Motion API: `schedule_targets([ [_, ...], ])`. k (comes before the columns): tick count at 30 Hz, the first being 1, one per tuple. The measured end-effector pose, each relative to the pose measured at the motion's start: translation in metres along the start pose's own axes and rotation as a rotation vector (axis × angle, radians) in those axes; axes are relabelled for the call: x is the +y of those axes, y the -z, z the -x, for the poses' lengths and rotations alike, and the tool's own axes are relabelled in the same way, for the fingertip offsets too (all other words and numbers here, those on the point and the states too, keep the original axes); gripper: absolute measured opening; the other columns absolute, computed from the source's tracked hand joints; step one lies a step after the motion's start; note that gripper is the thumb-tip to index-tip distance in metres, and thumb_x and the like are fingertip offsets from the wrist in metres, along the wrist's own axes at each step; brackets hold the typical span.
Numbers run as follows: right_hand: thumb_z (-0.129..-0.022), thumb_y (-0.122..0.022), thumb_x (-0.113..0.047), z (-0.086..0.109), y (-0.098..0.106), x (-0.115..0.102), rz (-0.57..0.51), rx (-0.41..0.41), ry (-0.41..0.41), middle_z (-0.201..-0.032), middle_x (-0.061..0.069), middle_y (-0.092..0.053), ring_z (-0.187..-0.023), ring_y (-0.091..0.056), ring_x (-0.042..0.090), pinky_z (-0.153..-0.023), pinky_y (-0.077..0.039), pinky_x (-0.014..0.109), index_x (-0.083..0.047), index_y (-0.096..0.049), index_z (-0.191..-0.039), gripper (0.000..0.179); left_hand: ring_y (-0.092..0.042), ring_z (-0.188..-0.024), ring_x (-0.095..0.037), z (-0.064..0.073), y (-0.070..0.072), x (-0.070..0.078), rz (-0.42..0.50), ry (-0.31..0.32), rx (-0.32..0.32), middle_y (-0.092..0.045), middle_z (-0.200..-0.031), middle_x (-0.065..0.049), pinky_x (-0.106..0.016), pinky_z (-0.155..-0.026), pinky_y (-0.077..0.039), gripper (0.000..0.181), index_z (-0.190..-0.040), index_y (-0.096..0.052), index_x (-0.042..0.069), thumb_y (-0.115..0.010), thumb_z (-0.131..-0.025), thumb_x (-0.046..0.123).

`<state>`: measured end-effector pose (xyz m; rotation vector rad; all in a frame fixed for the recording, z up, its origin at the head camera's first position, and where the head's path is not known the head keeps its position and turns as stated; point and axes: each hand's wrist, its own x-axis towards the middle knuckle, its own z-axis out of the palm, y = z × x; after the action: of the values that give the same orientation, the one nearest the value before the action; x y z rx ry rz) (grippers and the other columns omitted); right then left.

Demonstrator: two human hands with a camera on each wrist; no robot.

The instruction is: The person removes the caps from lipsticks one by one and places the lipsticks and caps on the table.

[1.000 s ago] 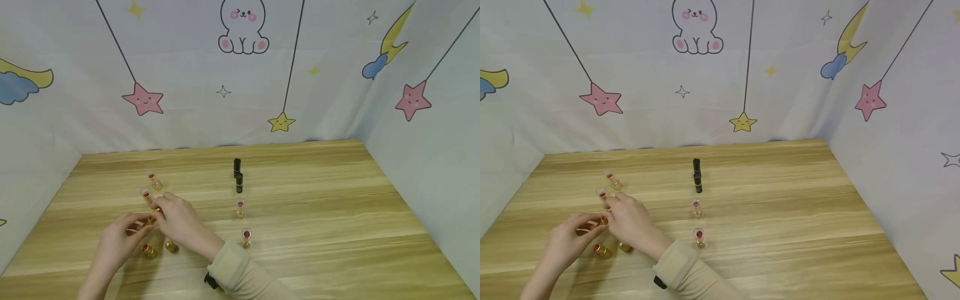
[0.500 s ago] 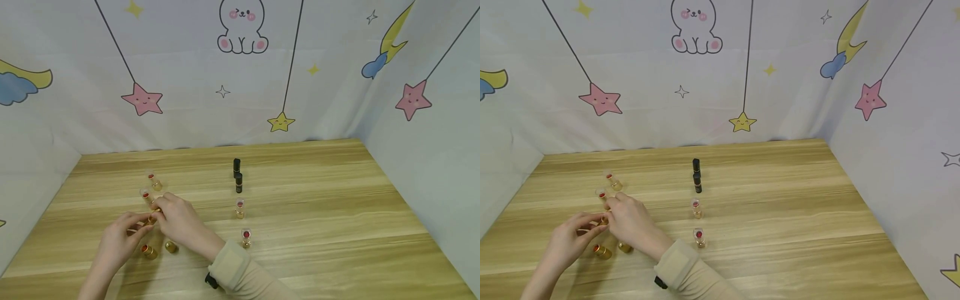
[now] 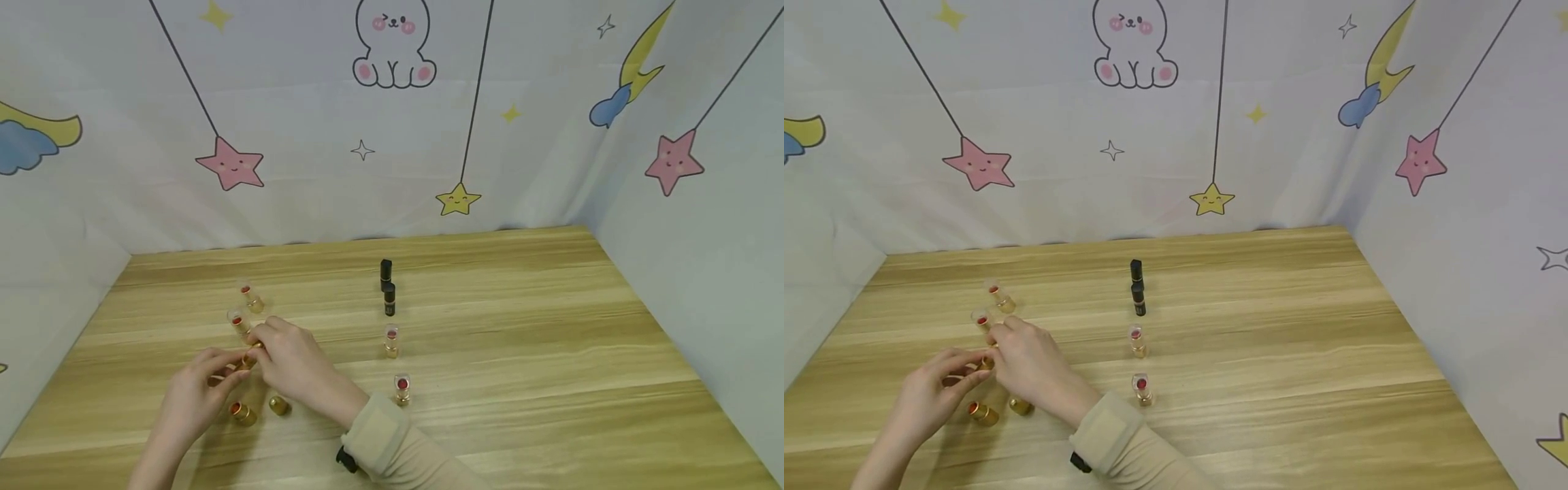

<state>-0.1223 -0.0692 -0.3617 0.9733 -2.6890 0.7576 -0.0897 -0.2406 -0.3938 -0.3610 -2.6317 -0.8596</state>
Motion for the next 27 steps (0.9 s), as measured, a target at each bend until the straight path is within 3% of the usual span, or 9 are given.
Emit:
schedule_targets([
  [7, -0.093, -0.063, -0.022, 0.0000, 0.0011, -0.0008, 0.038, -0.001, 0.051, -0.096, -0.007, -0.063, -0.076, -0.054, -0.003, -0.065, -0.040, 0.002, -0.015, -0.067, -0.104, 0.014, -0.051, -0.073, 0.015, 0.0032, 0.0004, -0.0023, 0.014, 0.005, -0.017, -0.070, -0.092, -0.008, -0.018, -0.057, -0.052, 0.030, -0.100, -0.072, 0.001, -0.077, -0.071, -0.005],
  [27, -0.094, -0.062, -0.023, 0.0008, 0.0034, 0.0015, 0.042, 0.032, 0.044, -0.097, -0.007, -0.064, -0.079, -0.055, -0.003, -0.068, -0.042, 0.003, -0.015, -0.067, -0.105, 0.015, -0.051, -0.074, 0.015, 0.0034, -0.0002, -0.0023, 0.005, 0.071, -0.048, -0.070, -0.094, -0.010, -0.019, -0.058, -0.053, 0.027, -0.100, -0.072, 0.000, -0.077, -0.074, -0.001],
])
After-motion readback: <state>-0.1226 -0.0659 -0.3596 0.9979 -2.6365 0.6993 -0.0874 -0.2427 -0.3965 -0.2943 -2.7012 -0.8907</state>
